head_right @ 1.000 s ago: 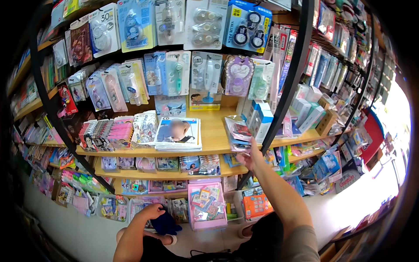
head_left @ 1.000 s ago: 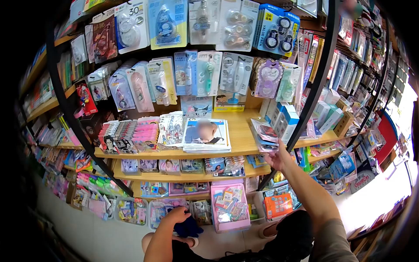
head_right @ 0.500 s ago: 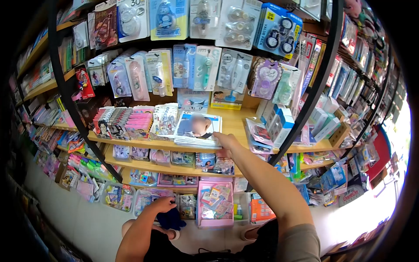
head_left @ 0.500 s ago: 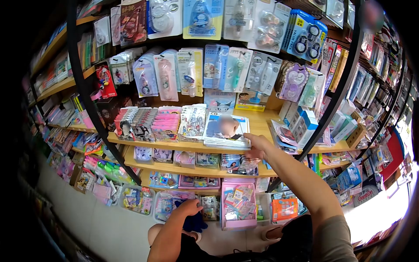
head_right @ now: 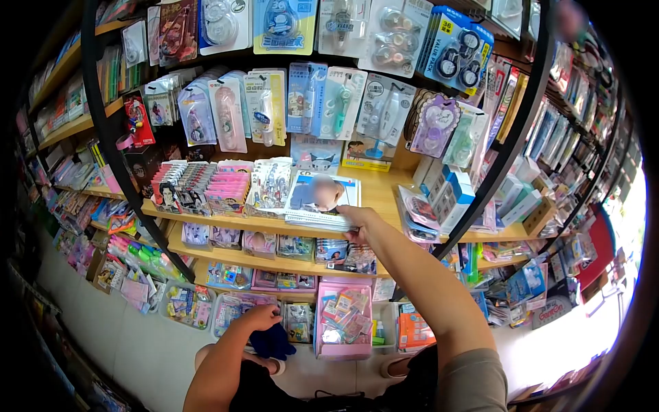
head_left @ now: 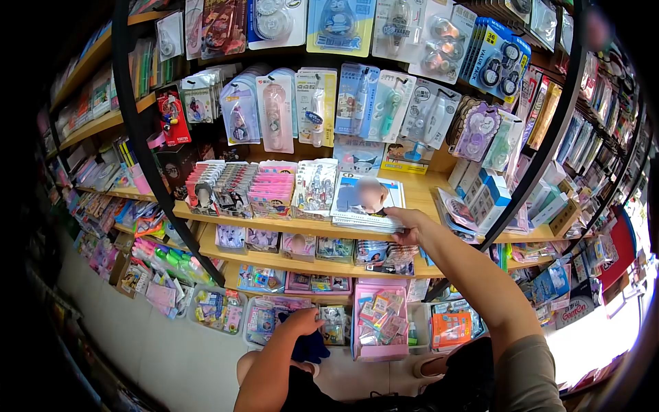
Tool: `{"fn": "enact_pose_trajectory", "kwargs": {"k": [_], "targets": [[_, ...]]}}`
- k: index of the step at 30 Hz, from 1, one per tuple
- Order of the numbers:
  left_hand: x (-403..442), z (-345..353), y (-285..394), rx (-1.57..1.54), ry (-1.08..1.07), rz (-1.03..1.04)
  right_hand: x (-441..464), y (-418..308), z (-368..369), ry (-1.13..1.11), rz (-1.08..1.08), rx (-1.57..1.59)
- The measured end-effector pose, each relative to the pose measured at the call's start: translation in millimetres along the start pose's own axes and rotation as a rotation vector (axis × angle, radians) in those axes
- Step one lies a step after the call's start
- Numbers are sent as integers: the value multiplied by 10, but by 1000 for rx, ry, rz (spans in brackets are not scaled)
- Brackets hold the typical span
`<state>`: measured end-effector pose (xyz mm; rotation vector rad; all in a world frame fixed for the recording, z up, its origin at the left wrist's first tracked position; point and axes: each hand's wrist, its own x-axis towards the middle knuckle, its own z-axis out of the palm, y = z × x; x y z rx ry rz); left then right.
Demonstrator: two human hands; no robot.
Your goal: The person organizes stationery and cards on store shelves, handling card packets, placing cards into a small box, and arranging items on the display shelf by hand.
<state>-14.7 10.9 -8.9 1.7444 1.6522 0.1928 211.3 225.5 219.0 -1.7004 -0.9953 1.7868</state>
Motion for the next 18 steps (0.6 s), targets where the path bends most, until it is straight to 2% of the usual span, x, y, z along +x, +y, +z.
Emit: {"fn": "enact_pose_trajectory", "kwargs": {"k": [5, 7, 9, 12, 18], "targets": [[-14, -36, 96, -9, -33, -35, -79, -51, 64, 75, -81, 22], [-12, -28, 97, 5, -11, -45, 2, -23, 20, 7, -81, 104], [-7, -20, 84, 7, -7, -39, -10, 18, 68, 79, -118, 108], [-40, -46, 88, -31, -26, -39, 4, 138, 88, 45, -192, 284], [-90, -141, 168, 37, -36, -74, -209, 179, -127, 127, -226, 365]]}}
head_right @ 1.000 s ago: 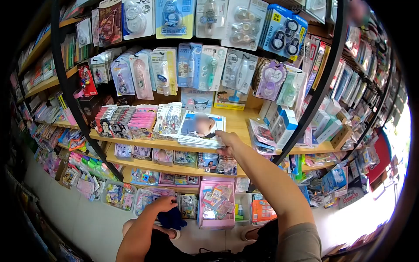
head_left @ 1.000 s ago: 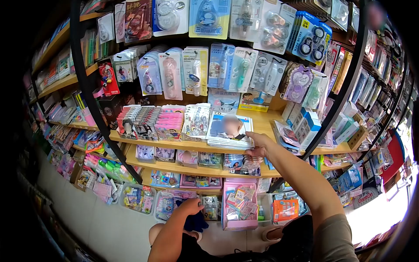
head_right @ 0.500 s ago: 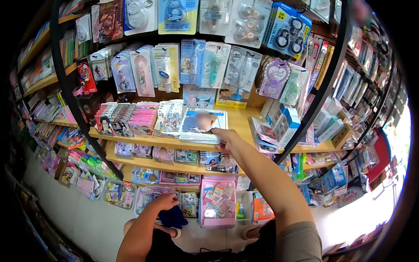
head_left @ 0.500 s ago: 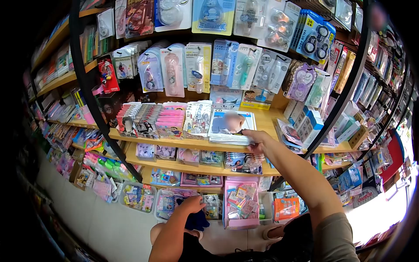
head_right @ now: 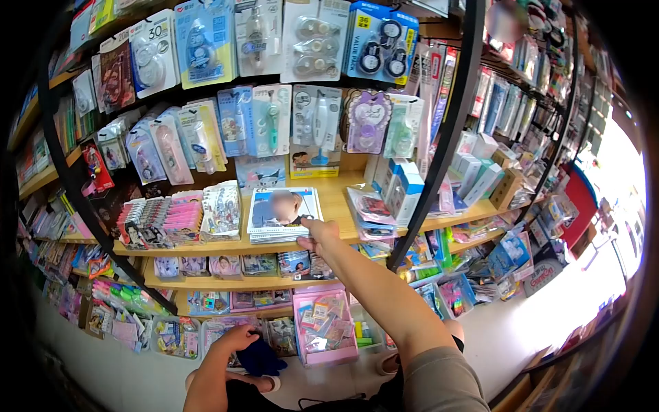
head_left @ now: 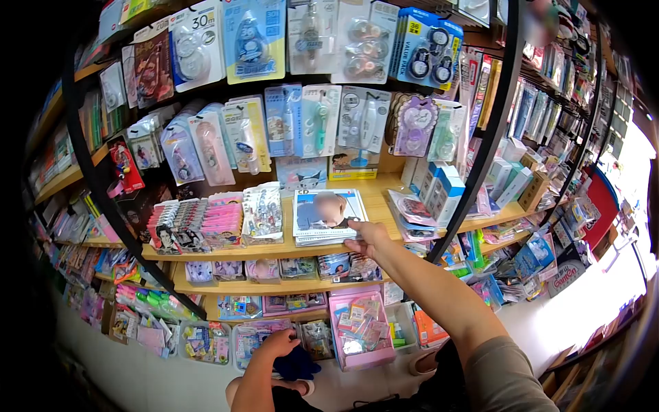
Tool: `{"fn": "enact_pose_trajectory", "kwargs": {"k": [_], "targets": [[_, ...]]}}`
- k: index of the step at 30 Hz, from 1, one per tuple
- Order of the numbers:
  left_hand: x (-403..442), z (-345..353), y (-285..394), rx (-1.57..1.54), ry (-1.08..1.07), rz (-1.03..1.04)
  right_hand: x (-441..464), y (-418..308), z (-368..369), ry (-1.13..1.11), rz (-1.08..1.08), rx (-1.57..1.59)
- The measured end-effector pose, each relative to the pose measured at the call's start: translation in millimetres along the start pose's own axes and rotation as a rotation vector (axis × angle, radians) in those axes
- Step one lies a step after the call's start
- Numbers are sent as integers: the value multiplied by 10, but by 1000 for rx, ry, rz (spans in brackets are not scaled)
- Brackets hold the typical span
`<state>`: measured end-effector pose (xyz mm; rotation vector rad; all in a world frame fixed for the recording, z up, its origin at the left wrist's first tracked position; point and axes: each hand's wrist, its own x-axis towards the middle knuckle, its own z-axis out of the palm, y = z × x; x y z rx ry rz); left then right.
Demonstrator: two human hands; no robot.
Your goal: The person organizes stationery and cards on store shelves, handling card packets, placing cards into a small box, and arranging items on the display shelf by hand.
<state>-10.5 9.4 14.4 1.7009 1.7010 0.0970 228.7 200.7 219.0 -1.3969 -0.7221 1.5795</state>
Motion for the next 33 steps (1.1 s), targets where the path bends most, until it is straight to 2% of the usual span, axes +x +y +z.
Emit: {"fn": "enact_pose_trajectory", "kwargs": {"k": [6, 9, 14, 17, 23, 29, 33], "targets": [[-41, -38, 80, -35, -51, -37, -18, -28, -444, 106, -63, 91], [7, -2, 59, 42, -27, 13, -19, -10, -669, 194, -53, 158], [28, 54, 14, -2, -28, 11, -46, 119, -626, 233, -76, 336], [-49, 15, 87, -7, -50, -10, -94, 160, -592, 247, -107, 391], [47, 147, -85, 23, -10, 45, -19, 243, -598, 61, 127, 506], [-95, 42, 69, -10, -7, 12, 91, 328, -547, 137, -12, 482], [-139, 48, 33, -45, 19, -7, 229, 337, -554, 172, -7, 457]]}}
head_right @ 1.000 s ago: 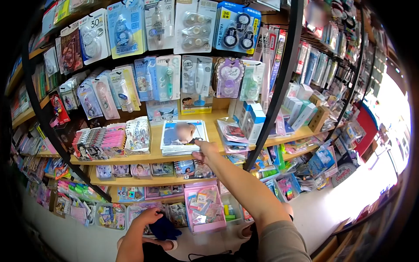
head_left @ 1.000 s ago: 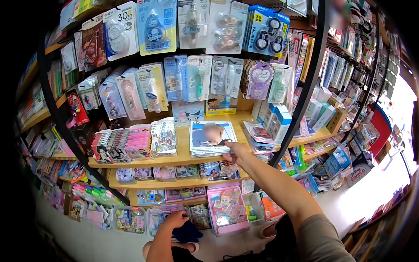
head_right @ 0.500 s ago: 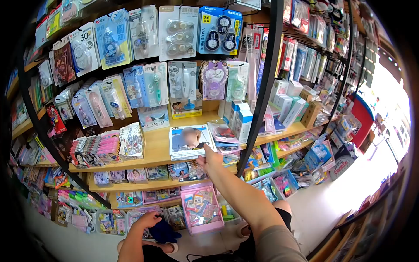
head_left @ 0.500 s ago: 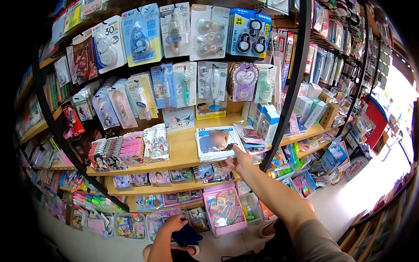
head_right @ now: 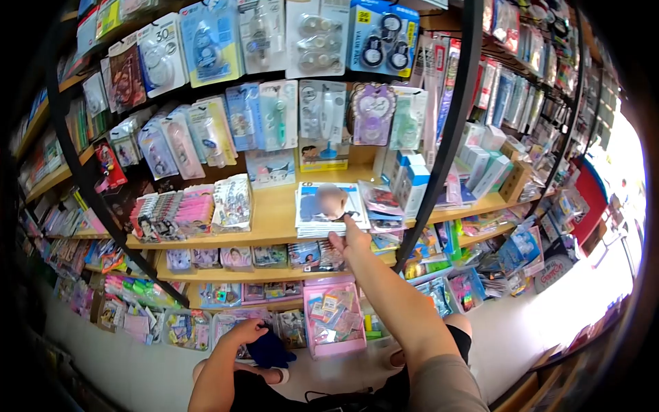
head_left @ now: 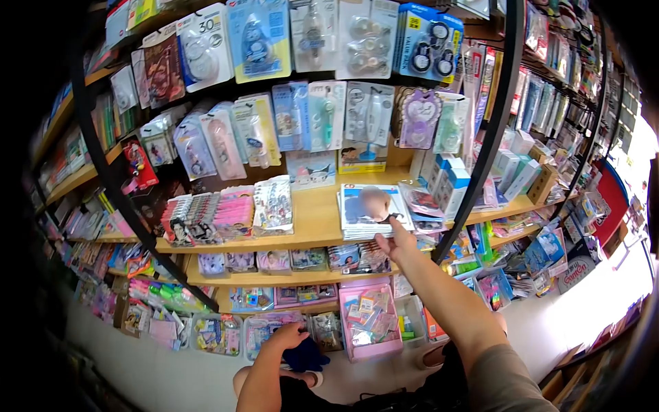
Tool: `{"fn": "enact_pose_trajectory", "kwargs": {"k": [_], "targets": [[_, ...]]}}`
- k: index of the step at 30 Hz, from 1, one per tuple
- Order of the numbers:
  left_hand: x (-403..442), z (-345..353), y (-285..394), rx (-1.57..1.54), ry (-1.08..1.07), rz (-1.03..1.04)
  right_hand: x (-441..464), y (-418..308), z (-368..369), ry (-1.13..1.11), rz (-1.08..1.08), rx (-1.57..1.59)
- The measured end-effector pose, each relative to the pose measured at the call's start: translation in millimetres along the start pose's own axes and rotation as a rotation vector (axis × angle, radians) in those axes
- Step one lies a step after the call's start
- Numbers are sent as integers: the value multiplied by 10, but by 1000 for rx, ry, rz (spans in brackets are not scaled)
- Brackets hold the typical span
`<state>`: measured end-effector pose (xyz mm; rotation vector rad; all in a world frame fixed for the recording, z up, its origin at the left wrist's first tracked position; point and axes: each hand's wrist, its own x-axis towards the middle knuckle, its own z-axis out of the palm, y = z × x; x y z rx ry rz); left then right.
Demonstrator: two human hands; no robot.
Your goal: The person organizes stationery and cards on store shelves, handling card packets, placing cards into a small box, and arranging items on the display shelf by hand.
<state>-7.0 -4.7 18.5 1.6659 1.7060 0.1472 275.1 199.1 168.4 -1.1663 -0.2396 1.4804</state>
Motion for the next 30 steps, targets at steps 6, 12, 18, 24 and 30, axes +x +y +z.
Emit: {"fn": "enact_pose_trajectory", "kwargs": {"k": [6, 12, 18, 24, 30], "targets": [[-67, -11, -79, 17, -11, -39, -120, -178, -257, -227, 75, -170], [86, 226, -499, 84, 8, -42, -502, -250, -1128, -320, -95, -790], [-210, 262, -368, 138, -67, -105, -227, -29, -1903, -281, -107, -1124], [-251, 296, -198, 62, -47, -114, 288, 349, -2002, -577, -501, -1412], [-122, 329, -192, 187, -89, -75, 504, 361, -1782, -596, -460, -1507]]}}
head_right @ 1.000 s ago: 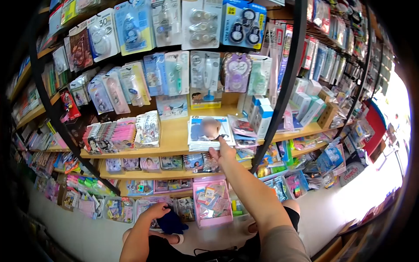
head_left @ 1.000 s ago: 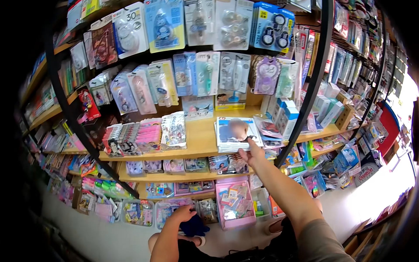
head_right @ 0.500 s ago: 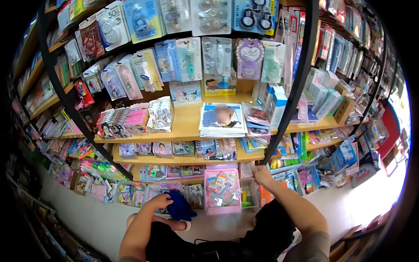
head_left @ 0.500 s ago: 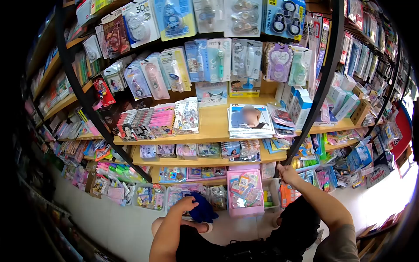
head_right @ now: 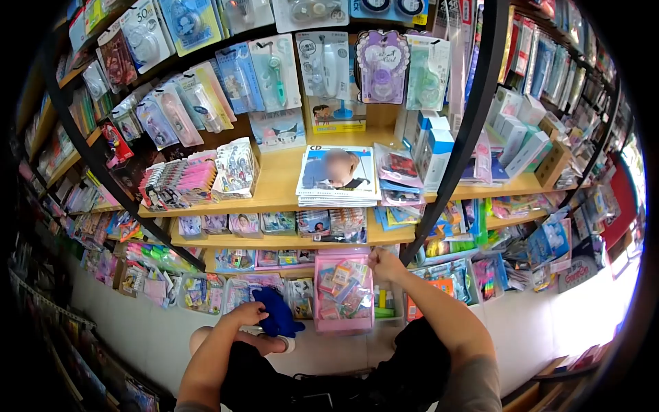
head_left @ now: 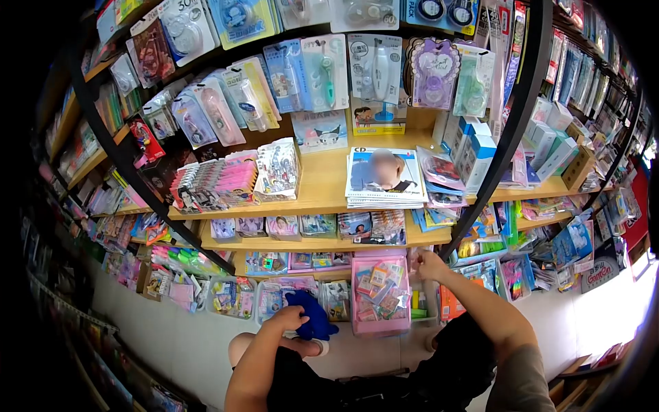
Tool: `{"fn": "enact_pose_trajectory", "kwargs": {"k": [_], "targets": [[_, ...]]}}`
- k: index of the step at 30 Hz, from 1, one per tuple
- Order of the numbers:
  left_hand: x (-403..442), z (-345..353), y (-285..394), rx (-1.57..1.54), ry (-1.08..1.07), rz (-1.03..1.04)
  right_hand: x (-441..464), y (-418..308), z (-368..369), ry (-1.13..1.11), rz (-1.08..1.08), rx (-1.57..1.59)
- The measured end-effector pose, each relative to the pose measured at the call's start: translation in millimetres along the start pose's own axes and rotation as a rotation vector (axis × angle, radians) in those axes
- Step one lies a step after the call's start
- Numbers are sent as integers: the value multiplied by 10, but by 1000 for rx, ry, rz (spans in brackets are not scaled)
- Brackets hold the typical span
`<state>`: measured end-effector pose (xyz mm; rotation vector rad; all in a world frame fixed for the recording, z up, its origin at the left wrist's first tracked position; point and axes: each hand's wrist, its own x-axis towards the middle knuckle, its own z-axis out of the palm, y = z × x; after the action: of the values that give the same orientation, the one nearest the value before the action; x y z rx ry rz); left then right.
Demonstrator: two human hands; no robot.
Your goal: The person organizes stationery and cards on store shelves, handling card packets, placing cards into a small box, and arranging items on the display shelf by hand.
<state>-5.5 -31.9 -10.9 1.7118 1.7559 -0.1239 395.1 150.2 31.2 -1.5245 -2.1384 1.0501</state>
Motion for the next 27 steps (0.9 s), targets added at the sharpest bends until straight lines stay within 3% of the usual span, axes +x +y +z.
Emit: {"fn": "enact_pose_trajectory", "kwargs": {"k": [7, 11, 18, 27], "targets": [[144, -71, -22, -78, -29, -57, 767, -306, 53, 131, 182, 549], [167, -112, -10, -86, -9, -29, 1075, -394, 115, 138, 448, 610], [140, -208, -3, -139, 31, 15, 1201, -381, 231, 82, 638, 956], [155, -300, 100, -174, -19, -2, 1264, -381, 325, 169, 575, 960]]}}
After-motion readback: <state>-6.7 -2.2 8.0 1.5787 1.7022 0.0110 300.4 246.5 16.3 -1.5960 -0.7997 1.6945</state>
